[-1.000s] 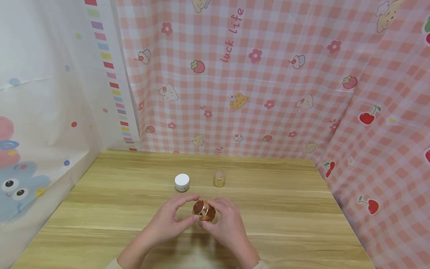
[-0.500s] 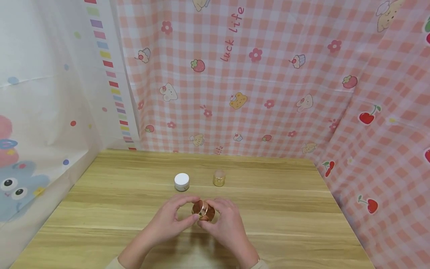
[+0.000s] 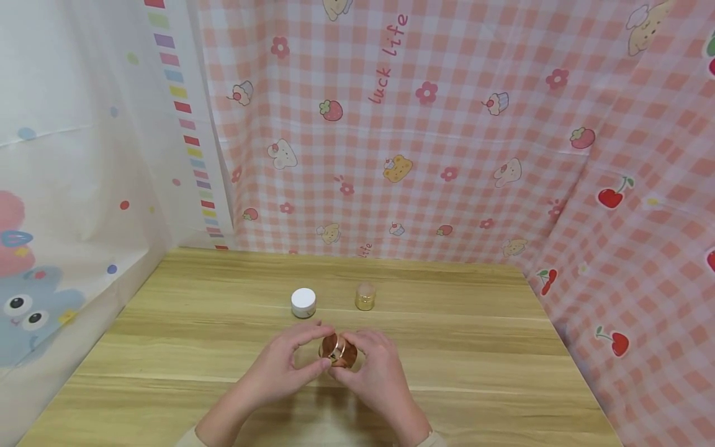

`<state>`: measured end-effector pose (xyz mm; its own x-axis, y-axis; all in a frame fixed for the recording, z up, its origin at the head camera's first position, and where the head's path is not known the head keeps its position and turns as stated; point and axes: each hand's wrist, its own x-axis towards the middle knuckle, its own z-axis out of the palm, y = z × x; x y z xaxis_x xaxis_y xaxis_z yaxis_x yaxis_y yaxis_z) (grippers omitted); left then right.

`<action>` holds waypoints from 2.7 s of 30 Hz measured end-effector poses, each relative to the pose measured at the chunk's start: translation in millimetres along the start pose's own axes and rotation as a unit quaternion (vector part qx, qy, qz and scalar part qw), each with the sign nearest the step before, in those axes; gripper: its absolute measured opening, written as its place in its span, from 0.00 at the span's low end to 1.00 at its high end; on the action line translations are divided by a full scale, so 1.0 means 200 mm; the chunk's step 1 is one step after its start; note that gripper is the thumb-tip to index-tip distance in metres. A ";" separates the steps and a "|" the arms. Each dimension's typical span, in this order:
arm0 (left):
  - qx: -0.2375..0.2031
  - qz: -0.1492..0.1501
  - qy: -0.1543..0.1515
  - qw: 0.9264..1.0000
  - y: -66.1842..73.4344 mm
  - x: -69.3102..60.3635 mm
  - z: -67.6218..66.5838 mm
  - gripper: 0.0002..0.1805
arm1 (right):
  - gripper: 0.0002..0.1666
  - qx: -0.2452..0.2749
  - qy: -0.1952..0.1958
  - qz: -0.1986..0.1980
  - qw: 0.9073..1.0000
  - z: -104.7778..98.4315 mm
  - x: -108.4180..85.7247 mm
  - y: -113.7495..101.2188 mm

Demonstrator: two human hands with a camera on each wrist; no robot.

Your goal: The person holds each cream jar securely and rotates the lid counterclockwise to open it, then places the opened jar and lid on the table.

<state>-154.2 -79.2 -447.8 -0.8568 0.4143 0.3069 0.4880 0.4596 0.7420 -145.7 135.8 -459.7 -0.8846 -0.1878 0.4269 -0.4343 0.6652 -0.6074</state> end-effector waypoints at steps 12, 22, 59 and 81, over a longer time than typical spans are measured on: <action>0.004 0.008 0.015 1.000 0.00 0.01 0.02 0.26 | 0.26 -0.007 0.021 -0.028 0.999 0.01 -0.01 0.00; 0.011 0.022 0.014 1.000 0.00 0.01 0.01 0.29 | 0.28 -0.003 0.008 -0.004 1.000 0.00 -0.01 0.00; 0.017 0.023 0.020 0.999 0.00 0.01 0.02 0.25 | 0.26 -0.023 0.025 -0.025 0.999 0.02 0.00 0.00; -0.002 -0.008 0.016 1.000 0.00 0.01 0.02 0.24 | 0.25 -0.018 0.022 -0.023 0.999 0.01 0.00 0.00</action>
<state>-154.3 -75.8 -449.3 -0.8695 0.3817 0.3133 0.4733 0.4628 0.7496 -145.7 134.6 -462.5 -0.8545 -0.1874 0.4844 -0.4680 0.6824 -0.5615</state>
